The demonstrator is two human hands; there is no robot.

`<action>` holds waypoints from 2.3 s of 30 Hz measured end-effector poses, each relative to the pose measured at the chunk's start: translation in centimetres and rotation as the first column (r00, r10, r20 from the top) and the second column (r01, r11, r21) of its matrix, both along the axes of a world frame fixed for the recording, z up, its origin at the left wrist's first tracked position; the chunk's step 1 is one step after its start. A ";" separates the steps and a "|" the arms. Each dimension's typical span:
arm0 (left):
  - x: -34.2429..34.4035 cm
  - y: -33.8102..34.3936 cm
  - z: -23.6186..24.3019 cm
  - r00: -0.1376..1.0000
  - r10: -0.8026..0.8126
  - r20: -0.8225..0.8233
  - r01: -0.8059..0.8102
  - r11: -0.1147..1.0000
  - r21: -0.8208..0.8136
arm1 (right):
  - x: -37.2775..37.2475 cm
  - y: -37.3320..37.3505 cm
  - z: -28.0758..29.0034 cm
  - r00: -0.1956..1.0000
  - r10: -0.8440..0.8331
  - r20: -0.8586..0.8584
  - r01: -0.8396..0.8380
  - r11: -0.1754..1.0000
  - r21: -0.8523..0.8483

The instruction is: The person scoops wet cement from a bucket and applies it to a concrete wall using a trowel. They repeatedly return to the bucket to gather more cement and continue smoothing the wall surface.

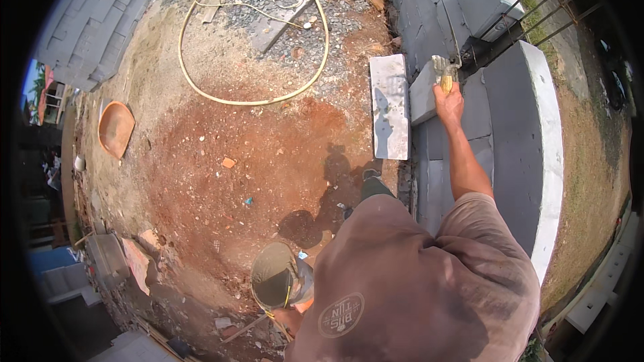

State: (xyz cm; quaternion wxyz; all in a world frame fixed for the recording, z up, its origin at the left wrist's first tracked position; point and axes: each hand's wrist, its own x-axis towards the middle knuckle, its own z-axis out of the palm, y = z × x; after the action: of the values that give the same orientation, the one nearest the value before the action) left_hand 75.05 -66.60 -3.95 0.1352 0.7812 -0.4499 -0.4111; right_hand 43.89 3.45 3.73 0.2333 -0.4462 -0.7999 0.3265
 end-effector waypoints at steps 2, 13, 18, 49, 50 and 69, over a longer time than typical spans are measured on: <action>1.6 1.0 1.2 0.999 -0.034 0.002 0.034 0.999 -0.020 | 0.2 1.5 -0.3 0.996 -0.064 -0.054 0.066 0.997 0.034; 6.1 7.7 4.4 0.999 -0.022 0.041 0.026 0.995 -0.092 | 5.0 6.4 -13.8 0.938 -0.165 0.304 0.178 0.984 -0.016; 6.7 10.5 3.0 0.999 0.019 -0.044 -0.023 0.997 -0.079 | 2.9 8.1 -15.4 0.908 -0.116 0.404 0.134 0.991 -0.017; 24.9 0.6 -2.5 0.703 0.657 0.272 -0.583 0.752 -0.308 | -6.0 -34.2 -10.7 -0.066 0.274 0.960 -0.990 -0.140 -0.028; 25.7 0.4 -2.3 0.668 0.672 0.321 -0.604 0.741 -0.293 | -5.8 -35.7 -10.7 -0.091 0.293 0.952 -0.988 -0.145 -0.050; 18.4 -23.9 9.1 -0.053 0.984 0.168 -0.951 0.001 -0.311 | -35.0 -108.1 -3.7 -0.116 0.761 0.638 -0.967 0.060 -0.247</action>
State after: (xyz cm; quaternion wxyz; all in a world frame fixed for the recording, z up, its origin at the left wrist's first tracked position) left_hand 93.40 -90.52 5.11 0.3430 0.9176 0.1985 -0.0298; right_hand 8.85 -104.66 0.03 -0.2657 0.1724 -0.9438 0.0947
